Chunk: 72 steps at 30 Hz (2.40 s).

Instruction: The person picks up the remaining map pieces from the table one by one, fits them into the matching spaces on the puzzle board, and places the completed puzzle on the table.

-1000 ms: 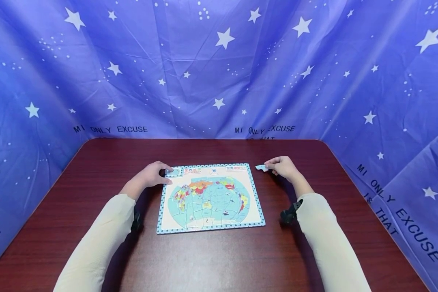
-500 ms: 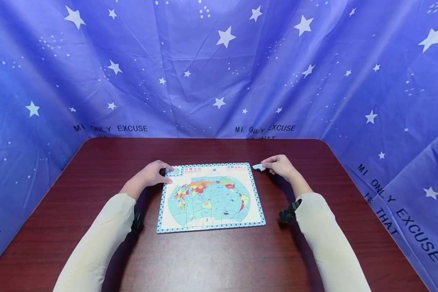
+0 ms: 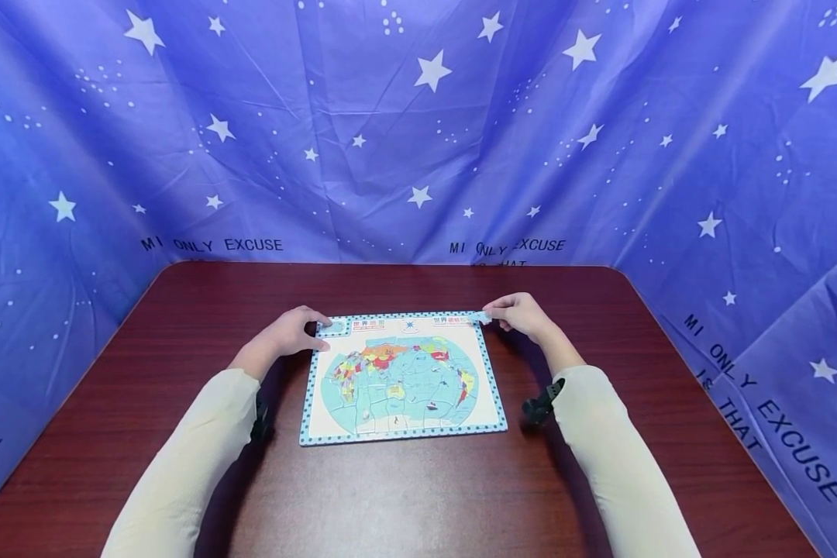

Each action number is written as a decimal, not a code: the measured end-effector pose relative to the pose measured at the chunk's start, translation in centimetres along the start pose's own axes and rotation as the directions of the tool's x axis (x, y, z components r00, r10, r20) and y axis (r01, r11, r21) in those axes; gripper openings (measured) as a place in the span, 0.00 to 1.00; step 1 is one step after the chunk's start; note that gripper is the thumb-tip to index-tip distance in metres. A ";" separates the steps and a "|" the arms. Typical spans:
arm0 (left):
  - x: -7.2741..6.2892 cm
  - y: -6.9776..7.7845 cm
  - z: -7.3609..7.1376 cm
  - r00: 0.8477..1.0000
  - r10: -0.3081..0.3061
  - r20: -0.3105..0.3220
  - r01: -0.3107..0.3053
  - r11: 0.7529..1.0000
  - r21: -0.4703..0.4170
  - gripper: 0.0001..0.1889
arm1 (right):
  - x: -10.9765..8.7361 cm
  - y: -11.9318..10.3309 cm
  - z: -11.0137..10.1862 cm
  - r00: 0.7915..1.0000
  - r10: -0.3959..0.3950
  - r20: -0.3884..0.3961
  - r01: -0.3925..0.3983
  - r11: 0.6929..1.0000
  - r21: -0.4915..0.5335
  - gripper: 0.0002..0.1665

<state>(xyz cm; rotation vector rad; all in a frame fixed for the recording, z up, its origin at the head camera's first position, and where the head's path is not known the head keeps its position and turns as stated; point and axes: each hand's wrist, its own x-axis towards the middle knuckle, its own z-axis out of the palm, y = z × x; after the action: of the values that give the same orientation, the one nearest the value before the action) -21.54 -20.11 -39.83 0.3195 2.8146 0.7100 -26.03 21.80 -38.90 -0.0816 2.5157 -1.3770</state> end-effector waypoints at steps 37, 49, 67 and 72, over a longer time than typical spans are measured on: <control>0.0 -0.1 0.1 1.000 -0.005 -0.009 0.004 1.000 -0.026 0.26 | 1.1 -3.3 4.9 0.994 -0.051 0.094 0.050 0.999 0.020 0.15; -0.1 0.1 0.0 1.000 -0.008 0.005 0.008 1.000 -0.027 0.26 | 1.0 -4.4 6.6 0.993 -0.066 0.100 0.064 0.998 0.020 0.13; -0.1 -0.1 0.0 1.000 0.006 -0.010 -0.006 1.000 -0.026 0.25 | 1.0 -5.9 9.3 0.985 -0.077 0.154 0.073 0.997 0.030 0.13; -0.1 -0.1 0.1 1.000 0.007 -0.013 -0.007 1.000 -0.027 0.25 | 1.1 -6.2 10.1 0.981 -0.085 0.177 0.076 0.995 0.057 0.13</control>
<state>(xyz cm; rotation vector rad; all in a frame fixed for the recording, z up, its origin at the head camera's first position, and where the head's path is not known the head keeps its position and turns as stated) -21.43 -20.20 -39.92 0.3215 2.8144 0.7528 -24.90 10.01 -39.11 -0.2874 2.3515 -1.3951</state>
